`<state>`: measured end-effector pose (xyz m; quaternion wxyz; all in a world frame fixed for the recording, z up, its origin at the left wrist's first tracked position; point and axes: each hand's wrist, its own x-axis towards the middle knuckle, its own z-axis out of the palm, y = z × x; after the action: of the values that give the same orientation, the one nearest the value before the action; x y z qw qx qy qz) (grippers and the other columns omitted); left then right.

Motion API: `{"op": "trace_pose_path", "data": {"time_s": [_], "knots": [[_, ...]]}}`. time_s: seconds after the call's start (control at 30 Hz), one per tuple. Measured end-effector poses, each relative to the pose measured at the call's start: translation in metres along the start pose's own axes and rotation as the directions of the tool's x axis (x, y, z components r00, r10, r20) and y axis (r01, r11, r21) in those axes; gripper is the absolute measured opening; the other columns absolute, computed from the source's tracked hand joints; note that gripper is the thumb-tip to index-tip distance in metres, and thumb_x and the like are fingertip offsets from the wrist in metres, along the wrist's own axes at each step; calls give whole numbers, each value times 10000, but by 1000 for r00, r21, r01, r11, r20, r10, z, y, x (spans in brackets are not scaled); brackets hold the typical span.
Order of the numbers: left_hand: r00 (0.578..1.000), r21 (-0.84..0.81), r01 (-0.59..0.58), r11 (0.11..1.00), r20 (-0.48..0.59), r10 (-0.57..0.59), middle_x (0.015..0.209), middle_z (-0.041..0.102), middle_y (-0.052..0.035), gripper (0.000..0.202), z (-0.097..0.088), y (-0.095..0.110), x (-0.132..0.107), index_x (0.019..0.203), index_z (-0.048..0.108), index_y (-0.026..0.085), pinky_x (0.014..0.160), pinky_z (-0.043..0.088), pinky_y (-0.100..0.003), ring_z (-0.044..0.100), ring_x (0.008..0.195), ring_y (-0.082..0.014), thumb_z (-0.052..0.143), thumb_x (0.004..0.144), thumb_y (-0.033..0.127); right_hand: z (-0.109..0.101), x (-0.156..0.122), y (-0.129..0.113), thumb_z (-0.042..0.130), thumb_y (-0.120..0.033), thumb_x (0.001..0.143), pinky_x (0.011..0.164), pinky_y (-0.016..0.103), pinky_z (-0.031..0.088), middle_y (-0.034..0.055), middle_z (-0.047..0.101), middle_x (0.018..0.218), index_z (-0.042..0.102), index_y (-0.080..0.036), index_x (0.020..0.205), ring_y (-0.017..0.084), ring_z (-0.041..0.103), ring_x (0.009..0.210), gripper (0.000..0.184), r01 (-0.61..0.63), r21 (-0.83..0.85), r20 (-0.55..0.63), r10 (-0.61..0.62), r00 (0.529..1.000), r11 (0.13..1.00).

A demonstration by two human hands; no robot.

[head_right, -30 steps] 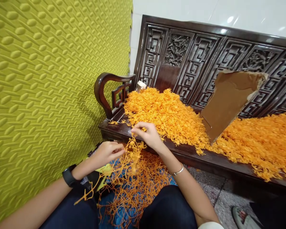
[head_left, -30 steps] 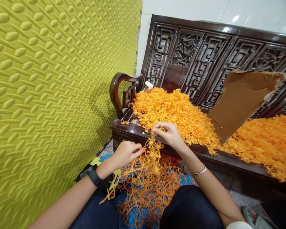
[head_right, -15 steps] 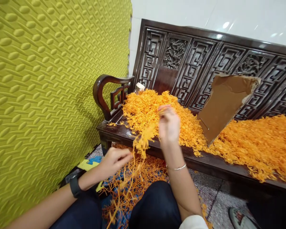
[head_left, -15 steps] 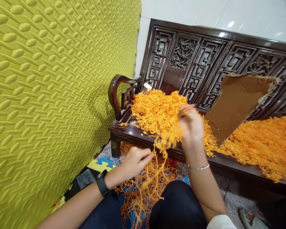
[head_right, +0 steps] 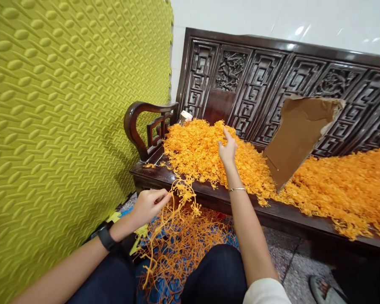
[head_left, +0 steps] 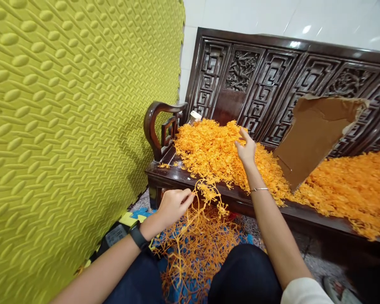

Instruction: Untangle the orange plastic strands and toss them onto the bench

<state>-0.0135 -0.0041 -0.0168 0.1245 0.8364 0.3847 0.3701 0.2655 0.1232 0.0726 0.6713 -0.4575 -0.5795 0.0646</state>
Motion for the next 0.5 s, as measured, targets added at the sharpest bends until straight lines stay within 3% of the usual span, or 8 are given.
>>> {"op": "trace_pose_path", "data": {"time_s": [0.1, 0.17, 0.23, 0.33, 0.4, 0.43, 0.5], "knots": [[999, 84, -30, 996, -33, 33, 491, 476, 29, 354, 1, -1, 2, 578, 522, 166, 509, 271, -226, 426, 458, -93, 409, 900, 258, 0, -28, -26, 626, -58, 706, 854, 347, 411, 81, 664, 1123, 662, -188, 1070, 145, 585, 865, 388, -17, -5, 87, 17, 996, 1000], [998, 138, -42, 990, -37, 47, 497, 509, 16, 348, 2, -2, 4, 598, 543, 163, 503, 269, -230, 446, 456, -100, 407, 905, 254, 0, -56, -55, 620, -174, 781, 811, 341, 453, 59, 687, 1056, 692, -209, 998, 157, 615, 883, 232, -26, 15, 250, 22, 968, 1000], [998, 183, -57, 981, -31, 64, 512, 547, 2, 337, 3, -3, 7, 620, 565, 162, 500, 272, -232, 470, 461, -108, 409, 906, 247, 2, -83, -81, 605, -253, 829, 806, 348, 470, 42, 703, 972, 707, -224, 929, 164, 630, 890, 146, -28, 20, 482, 15, 876, 999], [996, 220, -78, 972, -33, 87, 550, 603, -17, 313, 2, -7, 8, 662, 595, 161, 500, 286, -233, 506, 472, -116, 415, 906, 239, 6, -109, -107, 623, -294, 840, 841, 360, 444, 21, 691, 889, 699, -237, 867, 164, 611, 873, 98, 160, 9, 718, -118, 686, 987], [995, 230, -76, 970, -47, 89, 557, 618, -24, 310, 0, -9, 7, 678, 603, 158, 501, 293, -235, 521, 470, -120, 416, 910, 243, 7, -116, -113, 637, -294, 836, 844, 357, 428, 23, 661, 884, 684, -232, 829, 165, 585, 870, 78, 322, 29, 757, -231, 612, 946], [995, 234, -68, 970, -55, 83, 554, 620, -25, 312, -1, -10, 7, 680, 603, 156, 501, 294, -237, 525, 469, -121, 416, 913, 245, 7, -118, -113, 633, -292, 839, 846, 356, 422, 29, 643, 906, 675, -230, 827, 169, 572, 887, 76, 382, 29, 750, -273, 602, 924], [995, 243, -47, 969, -69, 66, 540, 614, -21, 321, -3, -11, 6, 662, 592, 155, 500, 292, -239, 525, 462, -120, 416, 916, 243, 7, -118, -109, 618, -289, 851, 854, 360, 412, 45, 603, 966, 659, -227, 845, 180, 547, 934, 74, 470, -11, 694, -332, 639, 882]]}}
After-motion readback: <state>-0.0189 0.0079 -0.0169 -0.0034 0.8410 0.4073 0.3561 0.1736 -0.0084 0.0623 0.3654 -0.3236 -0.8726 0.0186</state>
